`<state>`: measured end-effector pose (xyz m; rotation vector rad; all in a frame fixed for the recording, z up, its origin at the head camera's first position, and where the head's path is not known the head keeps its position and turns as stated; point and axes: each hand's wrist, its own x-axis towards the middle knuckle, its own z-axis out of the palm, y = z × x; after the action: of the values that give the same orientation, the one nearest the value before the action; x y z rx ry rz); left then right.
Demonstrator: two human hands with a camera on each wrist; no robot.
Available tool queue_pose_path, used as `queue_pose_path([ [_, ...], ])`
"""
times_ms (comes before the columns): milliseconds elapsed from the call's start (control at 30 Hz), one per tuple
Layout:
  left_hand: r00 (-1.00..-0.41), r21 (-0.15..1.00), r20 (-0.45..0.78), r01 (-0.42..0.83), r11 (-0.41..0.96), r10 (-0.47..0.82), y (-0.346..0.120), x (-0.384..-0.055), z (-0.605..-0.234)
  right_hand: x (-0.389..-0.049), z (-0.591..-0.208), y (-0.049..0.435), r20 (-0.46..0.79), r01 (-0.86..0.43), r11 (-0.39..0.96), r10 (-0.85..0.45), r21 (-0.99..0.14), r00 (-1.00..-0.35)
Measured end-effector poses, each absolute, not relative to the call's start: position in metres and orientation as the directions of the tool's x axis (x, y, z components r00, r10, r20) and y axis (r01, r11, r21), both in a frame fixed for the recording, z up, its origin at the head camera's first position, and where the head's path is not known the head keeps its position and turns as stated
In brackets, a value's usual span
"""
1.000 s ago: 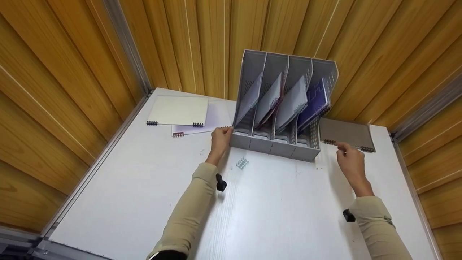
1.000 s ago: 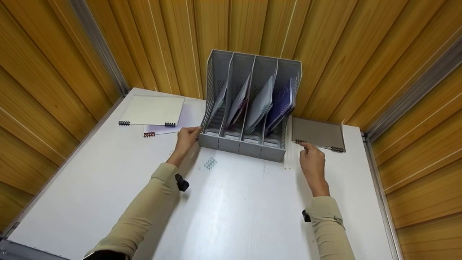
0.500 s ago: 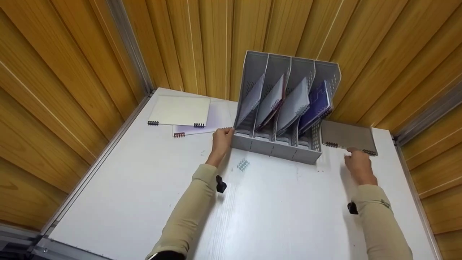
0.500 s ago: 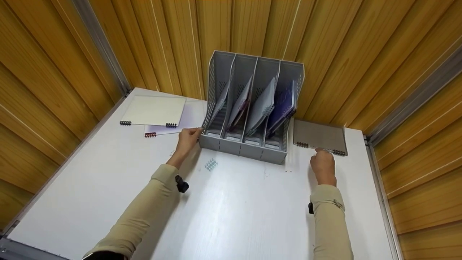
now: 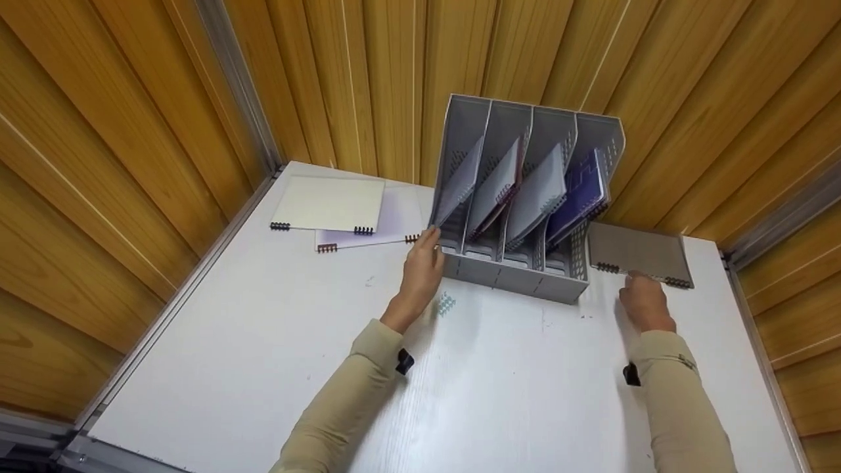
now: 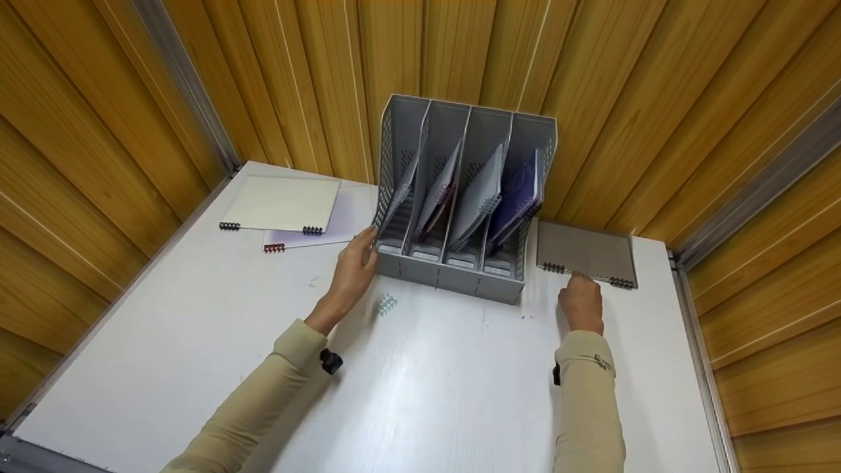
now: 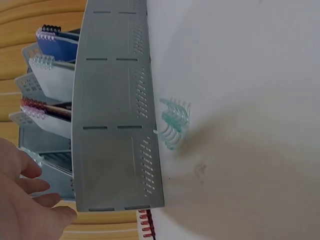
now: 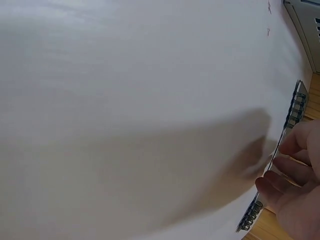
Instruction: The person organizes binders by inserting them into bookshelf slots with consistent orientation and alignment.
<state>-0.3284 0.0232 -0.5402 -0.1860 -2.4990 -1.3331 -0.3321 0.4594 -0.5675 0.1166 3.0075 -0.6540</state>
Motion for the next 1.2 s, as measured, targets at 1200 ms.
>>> queue_pose_path([
  [1200, -0.842, 0.956, -0.222, -0.090, 0.278, 0.492, 0.135, -0.220, -0.577, -0.181, -0.538, 0.354, -0.254, 0.003, 0.956, -0.074, -0.292, -0.964],
])
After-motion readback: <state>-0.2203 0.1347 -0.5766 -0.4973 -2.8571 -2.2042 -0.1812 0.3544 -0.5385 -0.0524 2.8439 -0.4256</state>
